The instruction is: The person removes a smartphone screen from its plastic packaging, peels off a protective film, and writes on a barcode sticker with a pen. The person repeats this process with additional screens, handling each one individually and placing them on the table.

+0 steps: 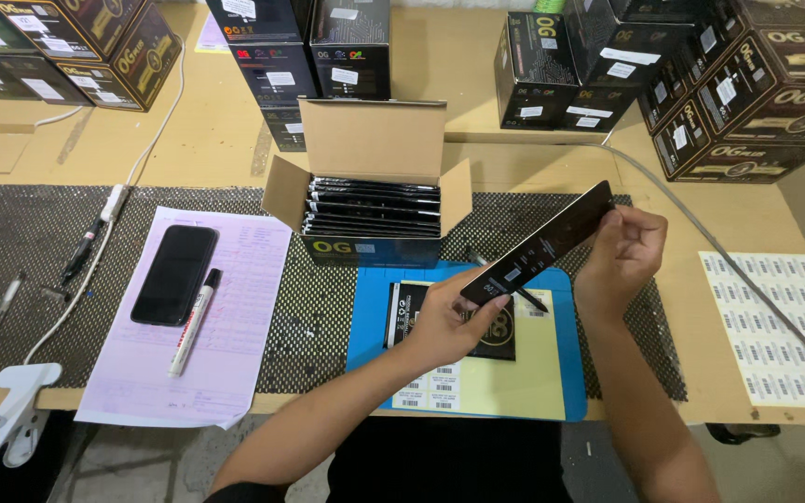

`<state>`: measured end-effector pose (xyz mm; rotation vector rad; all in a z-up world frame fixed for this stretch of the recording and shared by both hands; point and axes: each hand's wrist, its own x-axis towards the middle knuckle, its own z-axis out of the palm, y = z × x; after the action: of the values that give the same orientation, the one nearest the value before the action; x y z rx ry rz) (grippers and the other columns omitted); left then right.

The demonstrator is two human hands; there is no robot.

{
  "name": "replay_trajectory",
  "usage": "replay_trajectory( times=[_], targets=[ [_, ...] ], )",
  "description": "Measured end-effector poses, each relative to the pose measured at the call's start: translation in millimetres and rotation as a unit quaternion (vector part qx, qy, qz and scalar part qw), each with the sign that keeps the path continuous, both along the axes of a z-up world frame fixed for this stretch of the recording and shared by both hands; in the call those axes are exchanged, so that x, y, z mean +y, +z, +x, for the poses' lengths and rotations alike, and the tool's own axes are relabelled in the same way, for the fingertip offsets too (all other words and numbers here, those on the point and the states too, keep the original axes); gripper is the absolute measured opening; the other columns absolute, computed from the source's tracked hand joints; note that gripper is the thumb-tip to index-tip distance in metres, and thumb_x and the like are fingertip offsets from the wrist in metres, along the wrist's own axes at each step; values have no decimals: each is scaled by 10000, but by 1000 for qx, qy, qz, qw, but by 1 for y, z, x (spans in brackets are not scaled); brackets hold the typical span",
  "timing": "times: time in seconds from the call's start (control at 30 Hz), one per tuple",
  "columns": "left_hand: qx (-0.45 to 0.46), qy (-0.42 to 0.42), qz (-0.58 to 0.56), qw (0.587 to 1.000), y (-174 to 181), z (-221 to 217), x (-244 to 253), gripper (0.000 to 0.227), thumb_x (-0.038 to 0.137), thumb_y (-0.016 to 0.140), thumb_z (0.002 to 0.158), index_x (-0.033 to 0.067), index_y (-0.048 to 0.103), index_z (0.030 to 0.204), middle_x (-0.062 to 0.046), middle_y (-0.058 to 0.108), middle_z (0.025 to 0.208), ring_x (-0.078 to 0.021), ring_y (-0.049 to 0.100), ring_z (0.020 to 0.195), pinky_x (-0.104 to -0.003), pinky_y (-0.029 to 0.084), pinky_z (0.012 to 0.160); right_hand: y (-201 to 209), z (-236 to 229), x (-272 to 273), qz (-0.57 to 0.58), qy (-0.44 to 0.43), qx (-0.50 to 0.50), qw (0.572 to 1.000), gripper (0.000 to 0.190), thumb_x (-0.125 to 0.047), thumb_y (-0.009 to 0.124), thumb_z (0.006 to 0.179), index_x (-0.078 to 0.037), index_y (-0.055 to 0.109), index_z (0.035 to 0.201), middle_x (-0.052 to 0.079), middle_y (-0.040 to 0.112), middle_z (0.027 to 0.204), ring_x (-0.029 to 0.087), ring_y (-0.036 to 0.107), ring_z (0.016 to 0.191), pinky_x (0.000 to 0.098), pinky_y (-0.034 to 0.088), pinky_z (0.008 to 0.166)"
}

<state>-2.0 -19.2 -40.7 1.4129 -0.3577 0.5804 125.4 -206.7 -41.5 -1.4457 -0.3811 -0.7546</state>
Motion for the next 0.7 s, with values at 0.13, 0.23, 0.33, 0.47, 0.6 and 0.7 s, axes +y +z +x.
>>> replay_trajectory(
  times=[0.13, 0.23, 0.33, 0.47, 0.6, 0.7],
  targets=[
    [3, 23, -9, 1000, -10, 3, 0, 395, -120, 685, 874, -18, 709, 1256, -226, 756, 988, -232, 713, 877, -366, 588, 612, 34, -30, 28, 13, 45, 10, 999, 128, -134, 466, 1129, -13, 430, 1112, 157, 609, 1013, 146, 627, 717, 251, 547, 587],
    [16, 36, -31, 999, -7, -1, 2, 381, -136, 660, 890, -33, 706, 1254, -218, 760, 985, -143, 650, 841, -331, 588, 607, 26, -33, 28, 10, 84, 12, 996, 132, -147, 452, 1130, -28, 417, 1084, 154, 581, 1081, 161, 657, 754, 252, 597, 572],
    [11, 54, -30, 998, 6, -2, 5, 378, -142, 647, 892, -23, 717, 1244, -195, 757, 873, -94, 570, 806, -305, 530, 523, 17, -29, 26, -40, 87, -9, 995, 236, -225, 466, 1125, -3, 413, 1066, 264, 503, 1224, 212, 639, 799, 312, 626, 593],
    [18, 76, -45, 996, 1, 2, 6, 370, -130, 657, 886, -3, 735, 1225, -181, 751, 797, -95, 627, 678, -276, 486, 454, 27, -37, 30, -89, 110, -25, 990, 186, -207, 491, 1116, -45, 416, 1062, 247, 400, 1409, 284, 593, 1068, 414, 560, 883],
    [22, 81, -70, 994, -13, 11, 12, 341, -113, 656, 898, -6, 734, 1212, -151, 740, 747, -55, 574, 655, -253, 459, 433, 46, -49, 40, -160, 84, -57, 982, 177, -211, 553, 1097, -62, 466, 1057, 155, 309, 1528, 344, 472, 1381, 468, 427, 1120],
    [28, 55, -96, 993, -16, 15, 17, 447, -93, 628, 929, 9, 629, 1365, -211, 757, 889, -66, 589, 521, -217, 421, 396, 52, -56, 42, -201, 69, -92, 973, 164, -172, 608, 1063, -68, 500, 999, 167, 337, 1489, 418, 476, 1396, 501, 449, 1095]
  ],
)
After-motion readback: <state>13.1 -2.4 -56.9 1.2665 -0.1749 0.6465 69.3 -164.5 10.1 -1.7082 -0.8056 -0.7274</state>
